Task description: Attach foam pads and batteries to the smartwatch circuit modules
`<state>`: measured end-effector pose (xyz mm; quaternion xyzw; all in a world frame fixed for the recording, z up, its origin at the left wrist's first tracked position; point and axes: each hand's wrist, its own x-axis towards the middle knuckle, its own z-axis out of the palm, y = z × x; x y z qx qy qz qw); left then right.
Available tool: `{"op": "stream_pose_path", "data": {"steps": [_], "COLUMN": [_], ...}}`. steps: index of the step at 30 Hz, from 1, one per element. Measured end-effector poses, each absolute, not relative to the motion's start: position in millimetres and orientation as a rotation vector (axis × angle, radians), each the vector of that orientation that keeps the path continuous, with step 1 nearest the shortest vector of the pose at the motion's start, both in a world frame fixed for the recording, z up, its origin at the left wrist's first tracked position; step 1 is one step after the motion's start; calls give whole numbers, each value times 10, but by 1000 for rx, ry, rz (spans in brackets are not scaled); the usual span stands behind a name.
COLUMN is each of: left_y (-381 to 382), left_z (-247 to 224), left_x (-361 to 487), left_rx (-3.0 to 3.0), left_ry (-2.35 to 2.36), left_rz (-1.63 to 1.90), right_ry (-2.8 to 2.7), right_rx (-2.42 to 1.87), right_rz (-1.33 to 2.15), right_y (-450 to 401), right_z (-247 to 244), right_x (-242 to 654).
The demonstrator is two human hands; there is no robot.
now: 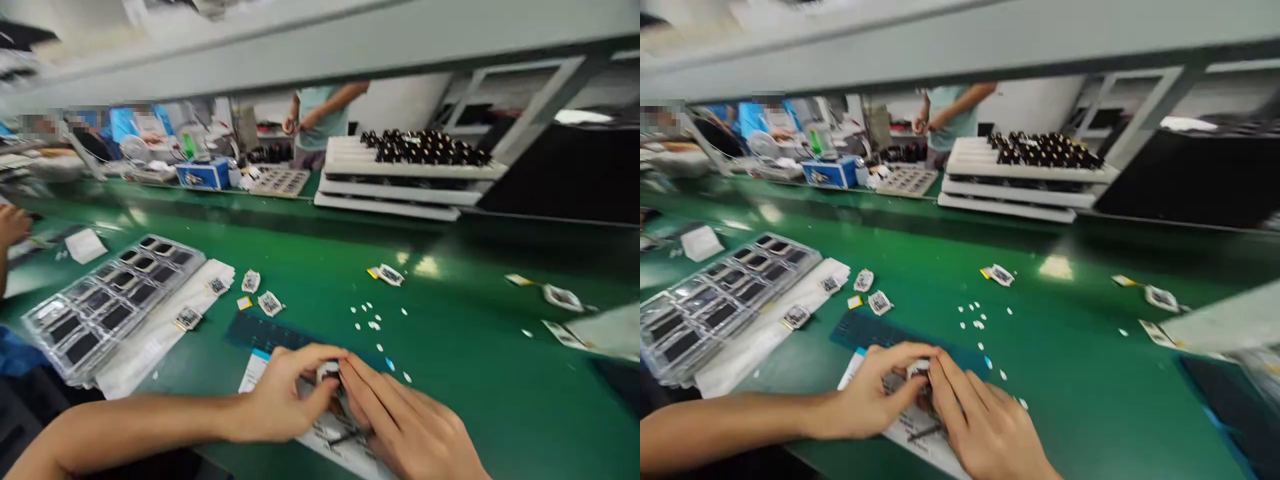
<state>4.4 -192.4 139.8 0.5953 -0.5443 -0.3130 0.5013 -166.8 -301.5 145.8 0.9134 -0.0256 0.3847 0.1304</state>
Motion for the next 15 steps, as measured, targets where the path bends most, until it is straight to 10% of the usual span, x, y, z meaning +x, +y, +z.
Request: {"op": "stream_pose_path", "data": {"steps": [15], "left_y": [-1888], "left_z": [1518], "left_x": [90], "left_rx": [1344], "left_ry": [-1270], "left_rz": [-834], "right_ry": [-147], "right_rx": [2859], "right_rz": [1092], "right_y": [-2967], "right_z": [1501], "right_x": [-1638]}}
